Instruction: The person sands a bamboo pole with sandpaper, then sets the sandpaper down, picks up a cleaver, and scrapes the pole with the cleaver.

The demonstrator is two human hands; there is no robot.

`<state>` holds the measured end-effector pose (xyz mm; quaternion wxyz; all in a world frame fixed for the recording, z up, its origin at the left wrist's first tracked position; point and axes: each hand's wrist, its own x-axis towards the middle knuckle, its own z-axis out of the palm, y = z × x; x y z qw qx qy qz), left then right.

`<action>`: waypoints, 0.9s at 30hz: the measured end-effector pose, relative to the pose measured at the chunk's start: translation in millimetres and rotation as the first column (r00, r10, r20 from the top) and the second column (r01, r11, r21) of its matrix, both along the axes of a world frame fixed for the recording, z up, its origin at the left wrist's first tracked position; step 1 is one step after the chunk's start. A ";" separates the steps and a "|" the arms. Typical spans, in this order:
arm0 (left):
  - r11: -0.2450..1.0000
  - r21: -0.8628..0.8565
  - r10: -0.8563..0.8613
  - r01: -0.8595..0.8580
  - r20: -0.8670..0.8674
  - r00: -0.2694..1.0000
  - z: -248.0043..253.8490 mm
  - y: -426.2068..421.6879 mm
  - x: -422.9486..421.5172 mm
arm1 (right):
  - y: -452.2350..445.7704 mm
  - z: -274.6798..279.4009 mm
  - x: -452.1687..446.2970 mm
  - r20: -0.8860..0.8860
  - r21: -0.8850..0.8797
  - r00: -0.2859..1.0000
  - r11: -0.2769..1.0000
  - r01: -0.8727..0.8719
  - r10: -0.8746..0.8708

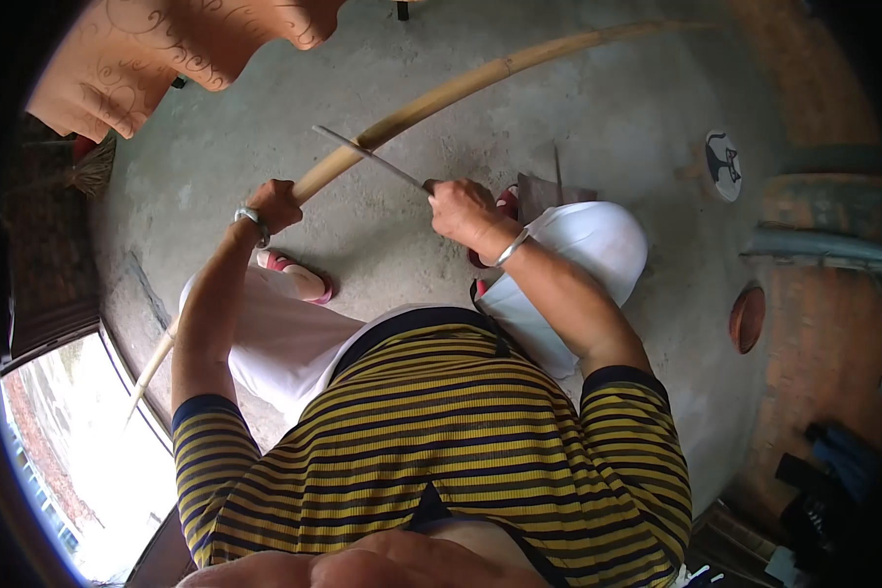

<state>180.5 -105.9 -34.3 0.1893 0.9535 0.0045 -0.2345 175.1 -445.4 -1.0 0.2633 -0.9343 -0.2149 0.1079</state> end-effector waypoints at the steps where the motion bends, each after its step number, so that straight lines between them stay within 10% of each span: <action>1: 1.000 0.016 0.012 -0.011 -0.004 1.000 5.2 -3.1 -0.6 | -6.7 -1.0 6.4 -0.069 -0.023 0.995 0.998 0.066 -0.067; 4: 0.997 0.054 0.058 -0.058 0.002 0.998 17.4 -9.1 -4.1 | -34.7 -8.4 32.9 -0.054 0.091 0.967 0.964 0.251 -0.247; 6: 0.995 0.060 0.083 -0.084 0.020 0.996 17.4 -10.2 -3.5 | -39.4 16.8 45.4 -0.411 0.074 0.762 0.815 0.575 -0.501; 9: 0.997 0.024 0.067 -0.066 -0.009 0.998 10.2 -8.8 -1.5 | -31.0 -10.0 39.4 0.022 0.021 0.920 0.920 0.391 -0.391; 13: 0.997 0.048 0.058 -0.057 -0.010 0.998 8.4 -9.8 0.6 | -6.4 -14.3 12.0 -0.012 -0.029 0.992 0.992 0.125 -0.125; 20: 0.990 0.117 0.086 -0.075 -0.086 0.993 11.9 -11.4 -0.5 | -50.8 -7.9 54.2 -0.072 0.084 0.878 0.874 0.479 -0.474; 27: 0.996 0.079 0.036 -0.035 -0.008 0.999 5.8 -8.3 -1.4 | -4.5 -4.1 6.0 -0.045 -0.110 0.995 0.990 0.089 -0.094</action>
